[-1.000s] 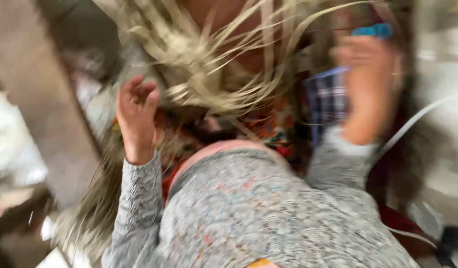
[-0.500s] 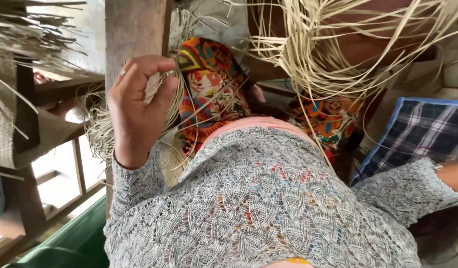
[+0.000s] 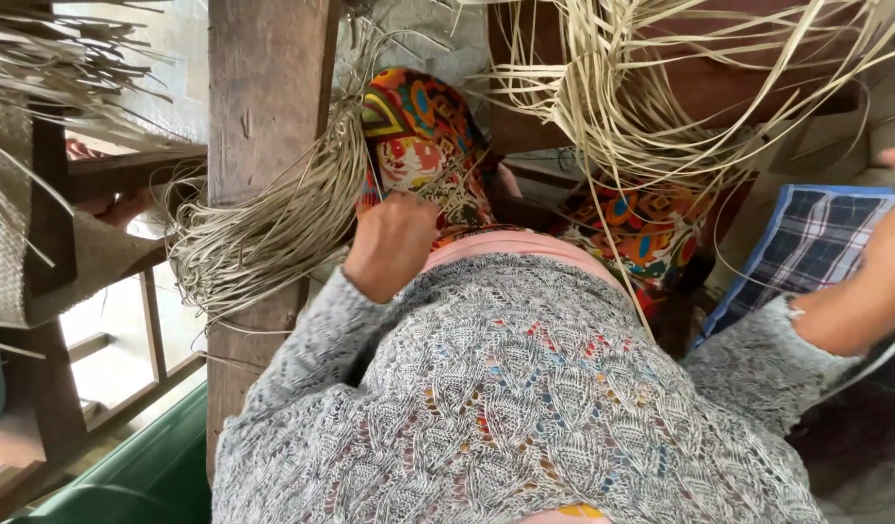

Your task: The person is weaving thin straw strands together to create a larger piece of material, using their hands and occasionally scissors.

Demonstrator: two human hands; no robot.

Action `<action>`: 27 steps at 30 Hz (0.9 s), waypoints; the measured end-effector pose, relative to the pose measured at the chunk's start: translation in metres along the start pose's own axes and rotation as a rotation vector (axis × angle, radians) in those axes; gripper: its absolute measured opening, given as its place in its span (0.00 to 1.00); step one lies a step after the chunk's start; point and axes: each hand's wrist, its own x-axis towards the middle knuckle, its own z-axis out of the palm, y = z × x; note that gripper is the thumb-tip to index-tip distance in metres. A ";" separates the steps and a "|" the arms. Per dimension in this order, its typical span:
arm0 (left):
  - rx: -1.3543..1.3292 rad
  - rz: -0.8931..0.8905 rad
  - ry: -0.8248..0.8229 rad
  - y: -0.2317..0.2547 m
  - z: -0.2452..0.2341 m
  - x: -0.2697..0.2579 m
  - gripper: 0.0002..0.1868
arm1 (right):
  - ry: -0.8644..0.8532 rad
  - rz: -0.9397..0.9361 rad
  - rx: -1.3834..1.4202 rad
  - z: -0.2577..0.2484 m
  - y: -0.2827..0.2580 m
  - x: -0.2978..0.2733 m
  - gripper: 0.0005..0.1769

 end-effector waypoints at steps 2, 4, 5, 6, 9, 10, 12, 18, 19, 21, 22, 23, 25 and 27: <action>0.208 -0.042 -0.021 -0.010 0.037 -0.008 0.03 | 0.013 -0.010 0.001 0.018 -0.075 0.004 0.18; -0.094 0.048 -0.173 -0.039 0.081 -0.022 0.15 | 0.004 -0.206 0.152 0.041 -0.131 0.012 0.05; -0.089 0.058 -0.171 -0.031 0.044 -0.016 0.15 | 0.015 -0.204 0.151 0.054 -0.145 0.012 0.05; -0.159 0.040 -0.270 -0.021 0.009 -0.011 0.14 | -0.016 -0.253 0.142 0.065 -0.158 0.010 0.10; -0.165 0.033 -0.309 -0.015 -0.034 -0.001 0.10 | -0.094 -0.302 0.143 0.091 -0.196 0.009 0.18; -0.097 0.042 -0.249 -0.019 -0.039 0.003 0.07 | -0.139 -0.302 0.160 0.099 -0.209 0.009 0.18; -0.053 0.026 -0.201 -0.029 -0.020 0.012 0.06 | -0.165 -0.279 0.151 0.105 -0.221 0.006 0.16; 0.077 -0.058 -0.043 -0.046 0.008 0.024 0.05 | -0.189 -0.280 0.109 0.114 -0.243 -0.003 0.10; 0.053 -0.088 -0.056 -0.047 0.003 0.025 0.02 | -0.195 -0.286 0.098 0.112 -0.247 -0.003 0.10; -0.019 -0.187 -0.032 -0.060 -0.014 0.022 0.05 | -0.195 -0.268 0.088 0.109 -0.235 -0.005 0.10; -0.095 -0.300 -0.007 -0.066 -0.022 0.018 0.09 | -0.207 -0.257 0.078 0.108 -0.229 -0.007 0.10; -0.094 -0.297 -0.007 -0.061 -0.042 0.018 0.09 | -0.205 -0.255 0.078 0.107 -0.229 -0.008 0.10; -0.126 -0.419 -0.004 -0.054 -0.085 0.019 0.09 | -0.198 -0.277 0.073 0.107 -0.229 -0.007 0.10; -0.166 -0.465 -0.014 -0.051 -0.094 0.012 0.08 | -0.195 -0.271 0.087 0.113 -0.226 -0.008 0.10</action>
